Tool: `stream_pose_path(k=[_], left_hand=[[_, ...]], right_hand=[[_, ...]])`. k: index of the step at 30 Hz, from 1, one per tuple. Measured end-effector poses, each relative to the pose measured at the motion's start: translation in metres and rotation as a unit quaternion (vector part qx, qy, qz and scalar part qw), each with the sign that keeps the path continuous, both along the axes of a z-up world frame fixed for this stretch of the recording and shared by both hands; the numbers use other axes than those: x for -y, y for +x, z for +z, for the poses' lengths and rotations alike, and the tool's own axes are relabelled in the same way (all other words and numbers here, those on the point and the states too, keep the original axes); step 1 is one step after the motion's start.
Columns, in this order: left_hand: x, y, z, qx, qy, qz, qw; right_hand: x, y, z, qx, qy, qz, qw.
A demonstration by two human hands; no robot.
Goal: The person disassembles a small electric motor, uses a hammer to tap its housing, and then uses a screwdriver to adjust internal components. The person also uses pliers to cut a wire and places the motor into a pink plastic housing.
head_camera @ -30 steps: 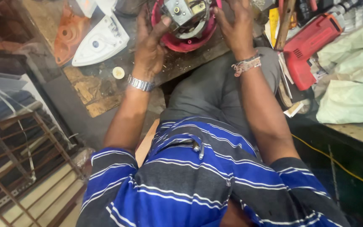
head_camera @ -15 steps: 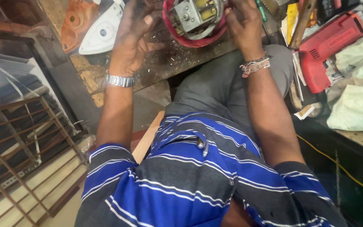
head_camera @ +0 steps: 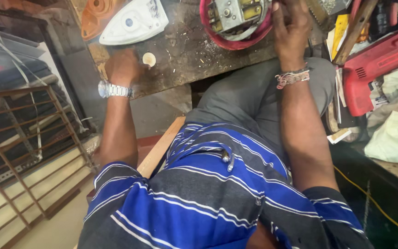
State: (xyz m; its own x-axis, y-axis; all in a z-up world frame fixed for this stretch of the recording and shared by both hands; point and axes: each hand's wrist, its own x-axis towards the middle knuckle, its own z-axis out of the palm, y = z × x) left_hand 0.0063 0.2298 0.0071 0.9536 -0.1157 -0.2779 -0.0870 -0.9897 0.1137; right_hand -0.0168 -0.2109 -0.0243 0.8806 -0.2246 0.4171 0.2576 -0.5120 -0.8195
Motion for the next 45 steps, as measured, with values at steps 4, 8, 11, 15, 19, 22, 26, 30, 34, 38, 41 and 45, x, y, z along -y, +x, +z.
stream_pose_path(k=[4,8,11,15,19,22,26,30,34,38,41,45], left_hand=[[-0.002,-0.008,-0.010,-0.013,-0.003,0.028,1.000],[0.005,0.002,-0.003,0.023,-0.027,0.020,0.999],[0.016,0.001,0.006,0.045,-0.044,0.028,0.998],[0.043,0.008,0.014,0.085,-0.098,-0.002,0.992],[0.071,0.016,0.017,0.239,-0.198,-0.086,0.947],[0.094,0.037,0.015,0.192,-0.199,-0.070,0.958],[0.117,0.078,-0.012,0.249,-0.236,-0.138,0.929],[0.118,0.126,-0.065,0.292,-0.235,-0.162,0.913],[0.123,0.161,-0.106,0.275,-0.168,-0.184,0.929],[0.134,0.154,-0.125,0.208,-0.163,-0.191,0.945],[0.148,0.150,-0.123,0.186,-0.206,-0.144,0.950],[0.152,0.148,-0.117,0.171,-0.199,-0.121,0.957]], right_hand=[[0.002,-0.005,-0.006,-0.033,0.041,-0.005,0.999],[0.008,-0.004,-0.004,0.005,-0.002,-0.020,1.000],[0.012,-0.004,-0.003,0.019,-0.044,-0.034,0.998],[0.018,0.003,-0.004,0.042,-0.007,-0.015,0.999],[0.017,0.000,-0.008,0.013,0.002,-0.015,1.000],[0.017,0.000,-0.009,-0.020,0.036,-0.021,0.999],[0.017,-0.003,-0.010,-0.049,0.039,-0.028,0.998],[0.016,-0.005,-0.006,-0.047,0.006,-0.028,0.998],[0.015,-0.003,0.002,-0.074,0.029,-0.030,0.996],[0.011,-0.003,0.001,-0.083,0.036,-0.040,0.995],[0.016,-0.001,0.000,-0.081,0.062,-0.021,0.995],[0.016,-0.002,-0.004,-0.076,0.035,-0.030,0.996]])
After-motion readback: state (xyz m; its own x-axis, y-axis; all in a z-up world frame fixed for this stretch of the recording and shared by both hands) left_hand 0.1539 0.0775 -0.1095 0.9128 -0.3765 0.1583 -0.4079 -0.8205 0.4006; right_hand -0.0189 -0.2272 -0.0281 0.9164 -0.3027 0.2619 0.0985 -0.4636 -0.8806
